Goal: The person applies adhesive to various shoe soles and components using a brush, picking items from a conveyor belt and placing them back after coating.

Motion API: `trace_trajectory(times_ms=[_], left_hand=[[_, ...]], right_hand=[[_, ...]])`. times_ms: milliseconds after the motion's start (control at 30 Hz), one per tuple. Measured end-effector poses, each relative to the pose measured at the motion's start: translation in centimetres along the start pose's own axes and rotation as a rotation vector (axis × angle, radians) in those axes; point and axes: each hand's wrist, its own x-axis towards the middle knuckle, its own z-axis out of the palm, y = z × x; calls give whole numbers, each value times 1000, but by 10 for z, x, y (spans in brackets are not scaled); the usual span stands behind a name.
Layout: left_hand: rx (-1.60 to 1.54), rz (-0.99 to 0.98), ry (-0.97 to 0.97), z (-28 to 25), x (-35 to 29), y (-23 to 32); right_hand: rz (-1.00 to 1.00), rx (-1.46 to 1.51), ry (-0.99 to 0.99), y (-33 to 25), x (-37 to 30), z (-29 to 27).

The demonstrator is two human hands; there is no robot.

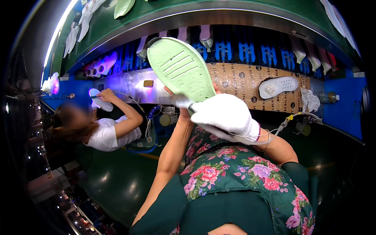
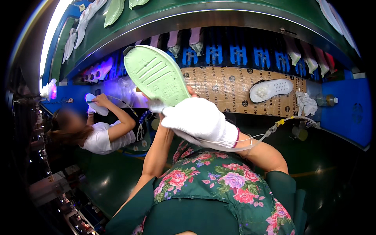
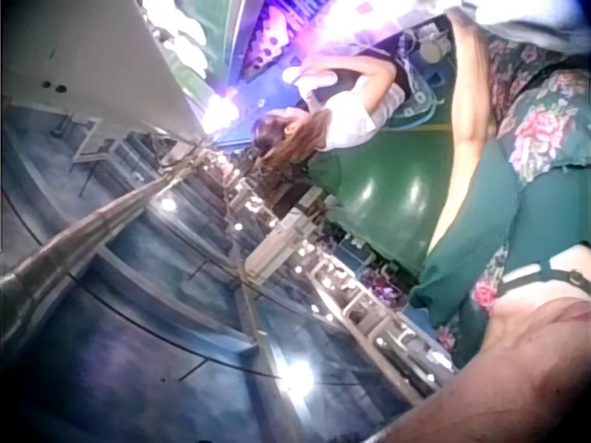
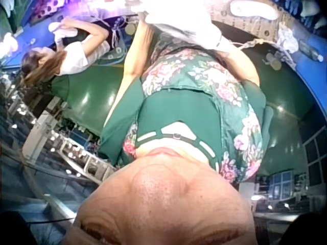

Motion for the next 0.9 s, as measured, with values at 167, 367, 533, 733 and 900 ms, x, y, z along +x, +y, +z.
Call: trace_trajectory(times_ms=[167, 367, 533, 733, 900], left_hand=[[20, 131, 377, 16, 7, 10], [-149, 35, 122, 4, 6, 21], [-98, 53, 74, 4, 12, 28], [-181, 141, -79, 4, 23, 34], [-154, 69, -129, -1, 30, 39]], right_hand=[[71, -102, 181, 7, 12, -12], [-28, 12, -64, -3, 2, 0], [-71, -130, 107, 10, 3, 6], [-93, 24, 22, 2, -5, 5], [-101, -219, 18, 13, -8, 10]])
